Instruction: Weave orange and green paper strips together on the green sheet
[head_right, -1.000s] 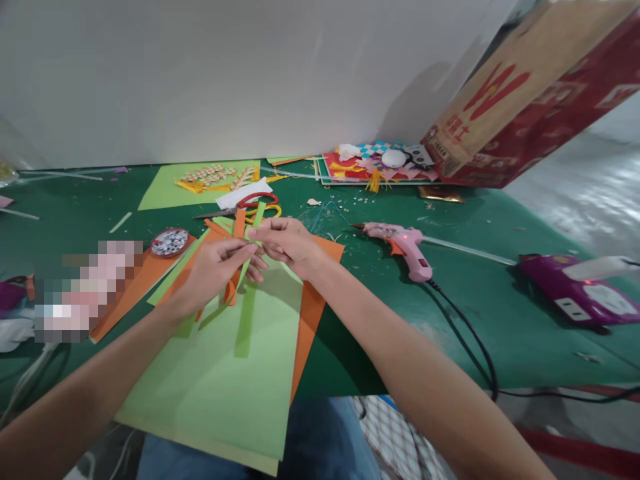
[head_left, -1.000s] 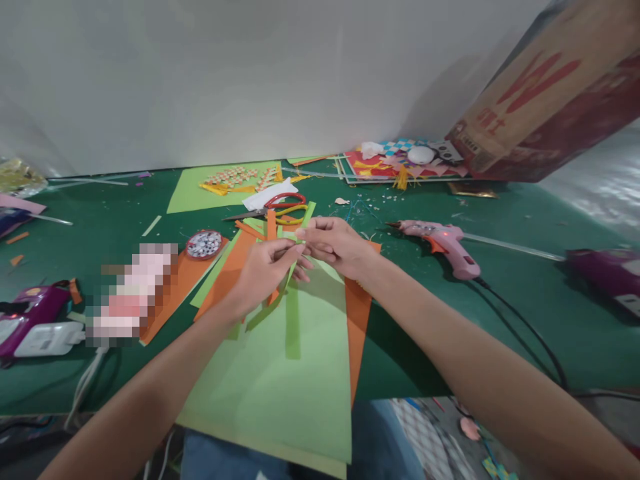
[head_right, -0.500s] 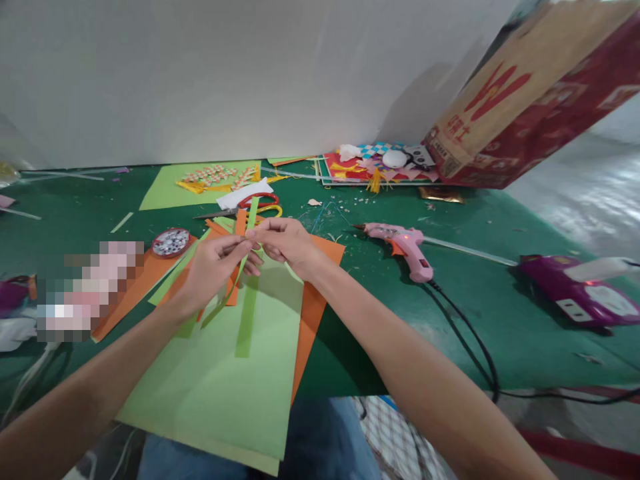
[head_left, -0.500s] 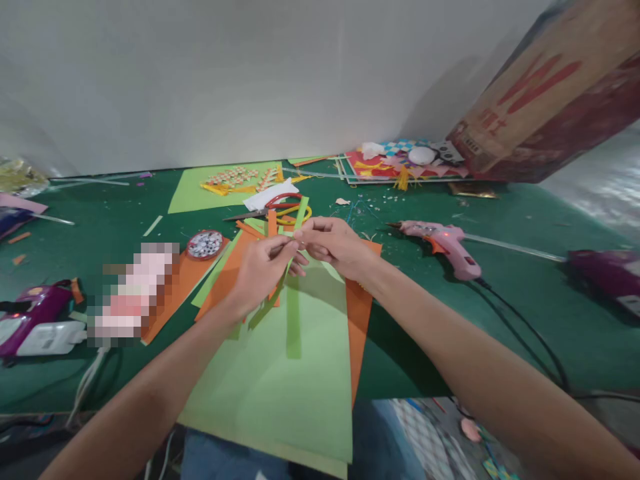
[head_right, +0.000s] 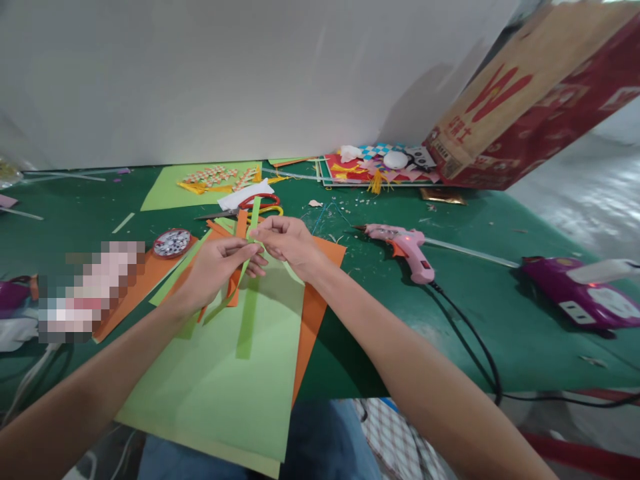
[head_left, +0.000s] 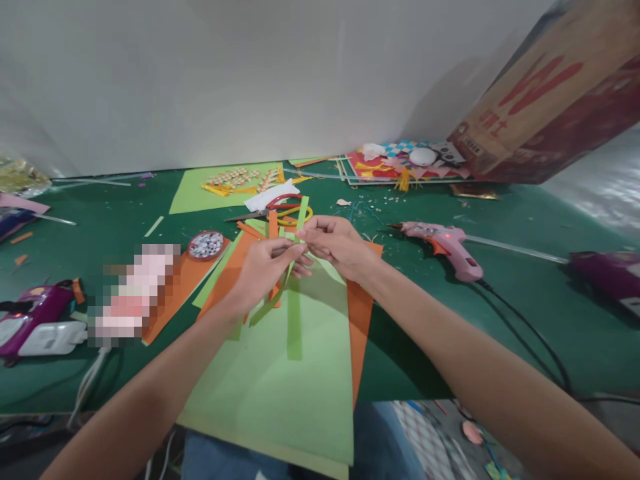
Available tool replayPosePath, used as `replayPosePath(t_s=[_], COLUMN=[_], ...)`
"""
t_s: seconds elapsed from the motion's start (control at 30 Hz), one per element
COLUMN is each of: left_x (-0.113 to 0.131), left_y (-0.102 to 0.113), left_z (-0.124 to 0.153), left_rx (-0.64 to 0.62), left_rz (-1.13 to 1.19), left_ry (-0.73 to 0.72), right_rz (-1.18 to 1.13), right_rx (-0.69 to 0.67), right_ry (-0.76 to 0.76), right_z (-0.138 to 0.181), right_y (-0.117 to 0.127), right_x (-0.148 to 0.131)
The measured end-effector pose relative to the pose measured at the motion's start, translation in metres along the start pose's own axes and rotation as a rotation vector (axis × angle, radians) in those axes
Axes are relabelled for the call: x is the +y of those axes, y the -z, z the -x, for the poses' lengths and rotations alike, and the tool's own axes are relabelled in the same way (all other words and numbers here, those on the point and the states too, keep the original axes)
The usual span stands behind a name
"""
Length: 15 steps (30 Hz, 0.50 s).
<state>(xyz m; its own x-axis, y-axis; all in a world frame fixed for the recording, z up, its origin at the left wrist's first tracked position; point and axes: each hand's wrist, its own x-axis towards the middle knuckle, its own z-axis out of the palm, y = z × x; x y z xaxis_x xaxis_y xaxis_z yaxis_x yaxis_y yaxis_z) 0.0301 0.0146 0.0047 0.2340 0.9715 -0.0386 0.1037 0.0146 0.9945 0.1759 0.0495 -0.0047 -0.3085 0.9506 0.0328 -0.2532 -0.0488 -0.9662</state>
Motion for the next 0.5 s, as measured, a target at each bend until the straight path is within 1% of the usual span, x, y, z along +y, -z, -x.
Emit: replayPosePath(t_s=[0.2, 0.33, 0.5], left_x=[0.0013, 0.0006, 0.0011], left_y=[-0.0016, -0.0021, -0.0027], left_z=[0.0016, 0.0015, 0.0019], left_rx=[0.048, 0.063, 0.043], left_rz=[-0.041, -0.055, -0.048], left_ry=[-0.051, -0.048, -0.034], right_rz=[0.08, 0.078, 0.009], right_rx=[-0.056, -0.033, 0.011], right_ry=[-0.056, -0.027, 0.028], right_z=[0.0015, 0.0014, 0.001], right_y=[0.0003, -0.0005, -0.0027], right_x=[-0.002, -0.0017, -0.002])
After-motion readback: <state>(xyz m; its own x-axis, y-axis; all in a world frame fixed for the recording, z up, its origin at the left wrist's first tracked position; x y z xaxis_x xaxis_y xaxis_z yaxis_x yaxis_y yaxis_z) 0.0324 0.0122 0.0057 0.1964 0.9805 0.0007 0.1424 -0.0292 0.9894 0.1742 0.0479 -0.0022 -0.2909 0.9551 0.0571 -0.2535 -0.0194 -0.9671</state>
